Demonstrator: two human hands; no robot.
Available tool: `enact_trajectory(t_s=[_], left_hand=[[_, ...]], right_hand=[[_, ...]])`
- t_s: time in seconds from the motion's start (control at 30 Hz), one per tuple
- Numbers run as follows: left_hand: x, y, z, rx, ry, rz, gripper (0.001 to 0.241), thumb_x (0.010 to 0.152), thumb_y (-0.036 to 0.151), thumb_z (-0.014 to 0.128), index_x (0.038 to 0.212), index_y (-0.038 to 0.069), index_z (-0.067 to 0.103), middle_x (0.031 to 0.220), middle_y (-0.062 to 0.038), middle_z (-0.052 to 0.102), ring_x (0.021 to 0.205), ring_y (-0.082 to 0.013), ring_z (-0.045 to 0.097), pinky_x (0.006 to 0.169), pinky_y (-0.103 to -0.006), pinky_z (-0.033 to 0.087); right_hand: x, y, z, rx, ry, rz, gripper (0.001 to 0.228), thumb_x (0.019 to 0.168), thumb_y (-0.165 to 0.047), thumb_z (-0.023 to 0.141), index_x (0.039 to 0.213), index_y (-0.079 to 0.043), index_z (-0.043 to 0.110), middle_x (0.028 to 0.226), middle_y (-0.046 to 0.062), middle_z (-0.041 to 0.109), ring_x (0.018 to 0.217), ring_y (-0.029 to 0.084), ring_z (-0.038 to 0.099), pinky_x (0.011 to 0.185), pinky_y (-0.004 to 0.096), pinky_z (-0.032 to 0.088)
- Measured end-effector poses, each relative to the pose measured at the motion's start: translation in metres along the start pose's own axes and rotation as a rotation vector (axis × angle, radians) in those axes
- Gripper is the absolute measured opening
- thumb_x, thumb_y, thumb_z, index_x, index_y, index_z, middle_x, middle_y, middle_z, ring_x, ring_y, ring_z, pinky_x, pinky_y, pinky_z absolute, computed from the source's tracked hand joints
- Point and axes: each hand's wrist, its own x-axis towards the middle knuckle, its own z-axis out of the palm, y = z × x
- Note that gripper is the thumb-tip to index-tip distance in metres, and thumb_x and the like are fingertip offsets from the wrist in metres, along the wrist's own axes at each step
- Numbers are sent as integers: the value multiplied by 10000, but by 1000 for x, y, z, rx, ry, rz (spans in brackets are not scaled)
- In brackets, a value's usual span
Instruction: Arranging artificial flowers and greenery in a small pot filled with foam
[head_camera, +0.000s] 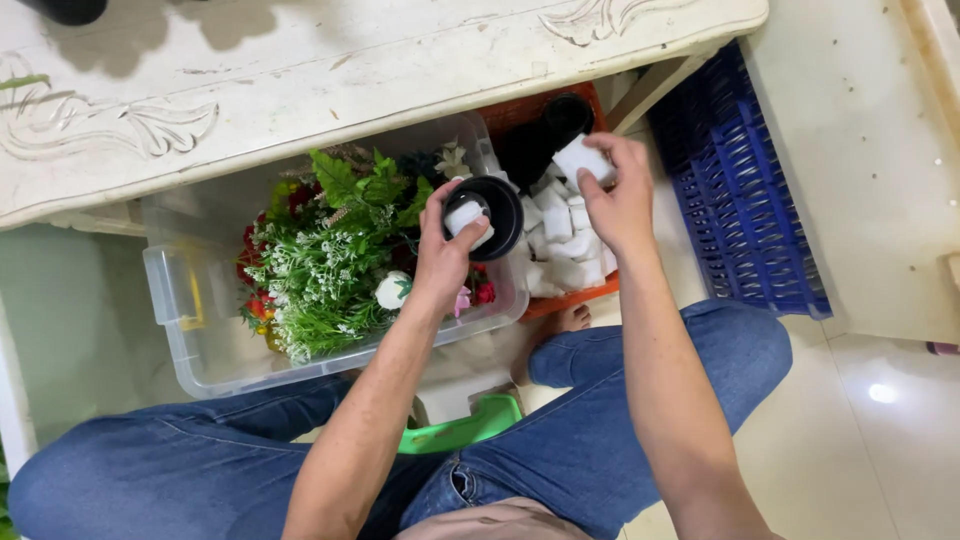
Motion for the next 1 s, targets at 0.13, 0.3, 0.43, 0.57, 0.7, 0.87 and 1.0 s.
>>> enact_trajectory(t_s=[0.13, 0.3, 0.43, 0.57, 0.7, 0.87, 1.0], left_hand=[[-3, -7, -2, -36, -5, -18, 656, 879, 230, 749, 1470, 148, 478, 1341, -203, 424, 1331, -369, 421, 1123, -487, 389], [-8, -5, -7, 14, 20, -33, 666, 866, 220, 758, 1469, 139, 488, 1311, -205, 450, 1292, -357, 459, 1085, -492, 437], [-8, 5, -6, -58, 39, -70, 671, 863, 188, 764, 1470, 134, 484, 1332, -189, 431, 1260, -328, 456, 1063, -477, 470], [2, -3, -2, -59, 26, -68, 659, 867, 189, 765, 1463, 130, 491, 1323, -181, 432, 1262, -337, 467, 1063, -487, 479], [0, -9, -4, -36, 15, -77, 668, 853, 199, 774, 1460, 144, 500, 1324, -171, 438, 1280, -330, 475, 1070, -477, 481], [3, -8, -8, -63, 8, -81, 662, 861, 196, 770, 1460, 131, 497, 1326, -187, 423, 1268, -343, 461, 1035, -494, 499], [6, -11, -11, -72, -9, -72, 659, 862, 205, 773, 1458, 139, 498, 1330, -179, 422, 1271, -339, 458, 1031, -490, 504]], right_hand=[[-15, 97, 60, -283, -115, 67, 318, 784, -42, 717, 1077, -168, 714, 1178, 119, 567, 1076, 425, 601, 926, 524, 495], [-54, 100, 85, -893, -631, 173, 350, 978, -119, 493, 1273, -152, 678, 1619, 58, 379, 1501, 428, 164, 1137, 651, 193], [-65, 156, 116, -902, -766, 184, 555, 970, -177, 500, 1502, -329, 453, 1679, 53, 263, 1501, 367, 184, 1108, 619, 205], [-59, 205, 141, -929, -766, 358, 510, 1026, -244, 448, 1498, -438, 436, 1665, 194, 255, 1466, 376, 300, 1115, 660, 88], [-57, 195, 131, -839, -707, 372, 610, 842, -376, 793, 1412, -345, 577, 1535, 161, 415, 1369, 348, 444, 1113, 757, 8], [-43, 183, 107, -585, -415, 365, 589, 709, -346, 889, 1205, -203, 605, 1316, 105, 490, 1223, 373, 561, 1074, 612, 284], [-23, 122, 74, -29, -159, 500, 524, 770, -248, 882, 1174, -197, 552, 1280, 175, 622, 1088, 381, 687, 898, 484, 537]])
